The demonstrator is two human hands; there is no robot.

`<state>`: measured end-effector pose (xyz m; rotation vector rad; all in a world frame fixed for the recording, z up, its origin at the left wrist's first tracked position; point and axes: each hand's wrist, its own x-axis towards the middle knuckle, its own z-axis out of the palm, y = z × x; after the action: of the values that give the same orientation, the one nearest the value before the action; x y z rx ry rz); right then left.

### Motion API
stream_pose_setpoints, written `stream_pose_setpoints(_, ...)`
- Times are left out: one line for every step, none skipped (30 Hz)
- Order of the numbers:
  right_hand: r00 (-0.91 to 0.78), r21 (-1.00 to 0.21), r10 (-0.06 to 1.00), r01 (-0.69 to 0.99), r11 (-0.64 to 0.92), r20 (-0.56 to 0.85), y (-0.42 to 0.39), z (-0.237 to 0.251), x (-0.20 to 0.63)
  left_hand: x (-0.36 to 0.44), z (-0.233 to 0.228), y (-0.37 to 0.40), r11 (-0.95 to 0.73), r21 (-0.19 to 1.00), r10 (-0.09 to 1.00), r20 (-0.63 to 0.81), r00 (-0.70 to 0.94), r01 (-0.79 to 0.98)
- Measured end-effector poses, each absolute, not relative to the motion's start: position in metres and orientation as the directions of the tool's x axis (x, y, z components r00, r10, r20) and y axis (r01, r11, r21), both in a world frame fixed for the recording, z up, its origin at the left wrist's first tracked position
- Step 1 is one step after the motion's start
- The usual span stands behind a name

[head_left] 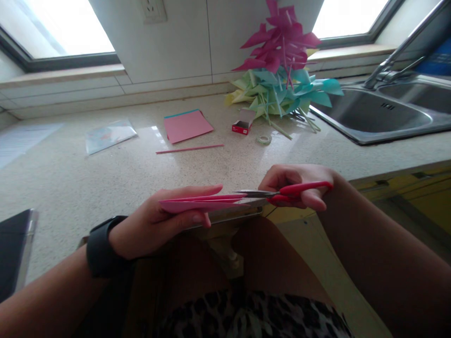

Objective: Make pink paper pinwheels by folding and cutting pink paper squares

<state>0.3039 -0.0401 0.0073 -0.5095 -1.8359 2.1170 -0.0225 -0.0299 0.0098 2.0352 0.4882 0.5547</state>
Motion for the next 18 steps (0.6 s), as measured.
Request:
stream_pose_setpoints(-0.891, -0.989, 0.448, 0.008, -0.149, -0.074, -0.0405, 0.0066, 0.3044, -0.0226, 0.01, -0.0298, -0.48, 0.87, 0.537, 0.186, 0.823, 0.116)
stream_pose_setpoints(-0.888, -0.988, 0.453, 0.01, -0.154, -0.08, -0.0406, 0.0057, 0.3052, -0.0228, 0.0102, -0.0297, -0.48, 0.87, 0.531, 0.183, 0.827, 0.116)
stream_pose_setpoints(-0.886, -0.987, 0.456, 0.015, -0.157, -0.086, -0.0405, 0.0048, 0.3061, -0.0229, 0.0103, -0.0295, -0.48, 0.869, 0.528, 0.179, 0.83, 0.118)
stream_pose_setpoints(-0.885, -0.987, 0.456, 0.027, -0.158, -0.097, -0.0401, 0.0039, 0.3073, -0.023, 0.0104, -0.0292, -0.484, 0.867, 0.526, 0.18, 0.831, 0.118)
stream_pose_setpoints(-0.883, -0.987, 0.456, 0.041, -0.157, -0.109, -0.0395, 0.0029, 0.3084, -0.023, 0.0105, -0.029, -0.486, 0.866, 0.526, 0.182, 0.831, 0.119)
stream_pose_setpoints(-0.881, -0.986, 0.456, 0.059, -0.155, -0.125, -0.039, 0.0019, 0.3096, -0.023, 0.0107, -0.0288, -0.49, 0.863, 0.529, 0.184, 0.829, 0.121)
stream_pose_setpoints(-0.877, -0.985, 0.46, 0.076, -0.155, -0.14, -0.0385, 0.0009, 0.3106, -0.0229, 0.0109, -0.0286, -0.497, 0.858, 0.534, 0.185, 0.825, 0.129)
stream_pose_setpoints(-0.869, -0.983, 0.469, 0.09, -0.157, -0.155, -0.0382, -0.0001, 0.3114, -0.0227, 0.0112, -0.0285, -0.507, 0.851, 0.538, 0.188, 0.822, 0.137)
stream_pose_setpoints(-0.86, -0.981, 0.48, 0.105, -0.162, -0.171, -0.0381, -0.0011, 0.312, -0.0224, 0.0114, -0.0284, -0.518, 0.844, 0.542, 0.194, 0.818, 0.143)
stream_pose_setpoints(-0.851, -0.979, 0.492, 0.117, -0.168, -0.186, -0.0381, -0.0018, 0.3124, -0.0221, 0.0117, -0.0284, -0.526, 0.838, 0.547, 0.199, 0.813, 0.149)
stream_pose_setpoints(-0.842, -0.977, 0.502, 0.126, -0.172, -0.197, -0.0383, -0.0024, 0.3126, -0.0219, 0.0118, -0.0284, -0.528, 0.835, 0.555, 0.2, 0.807, 0.156)
stream_pose_setpoints(-0.837, -0.976, 0.509, 0.13, -0.172, -0.201, -0.0386, -0.0026, 0.3126, -0.0218, 0.0118, -0.0284, -0.527, 0.835, 0.56, 0.203, 0.803, 0.156)
stream_pose_setpoints(-0.834, -0.976, 0.513, 0.133, -0.17, -0.203, -0.039, -0.0025, 0.3124, -0.0219, 0.0117, -0.0284, -0.522, 0.839, 0.565, 0.204, 0.8, 0.155)
stream_pose_setpoints(-0.835, -0.976, 0.511, 0.135, -0.168, -0.203, -0.0393, -0.002, 0.312, -0.022, 0.0115, -0.0284, -0.517, 0.842, 0.569, 0.202, 0.797, 0.156)
stream_pose_setpoints(-0.838, -0.976, 0.507, 0.134, -0.17, -0.203, -0.0395, -0.0011, 0.3114, -0.0223, 0.0112, -0.0284, -0.514, 0.843, 0.572, 0.2, 0.795, 0.158)
stream_pose_setpoints(-0.841, -0.975, 0.5, 0.136, -0.175, -0.207, -0.0396, 0.0003, 0.3106, -0.0227, 0.0109, -0.0284, -0.517, 0.842, 0.57, 0.203, 0.796, 0.156)
stream_pose_setpoints(-0.843, -0.972, 0.493, 0.14, -0.187, -0.216, -0.0397, 0.0021, 0.3097, -0.023, 0.0105, -0.0284, -0.521, 0.841, 0.565, 0.21, 0.798, 0.147)
stream_pose_setpoints(-0.843, -0.968, 0.486, 0.147, -0.203, -0.23, -0.0397, 0.0042, 0.3085, -0.0233, 0.0101, -0.0284, -0.527, 0.839, 0.555, 0.219, 0.802, 0.136)
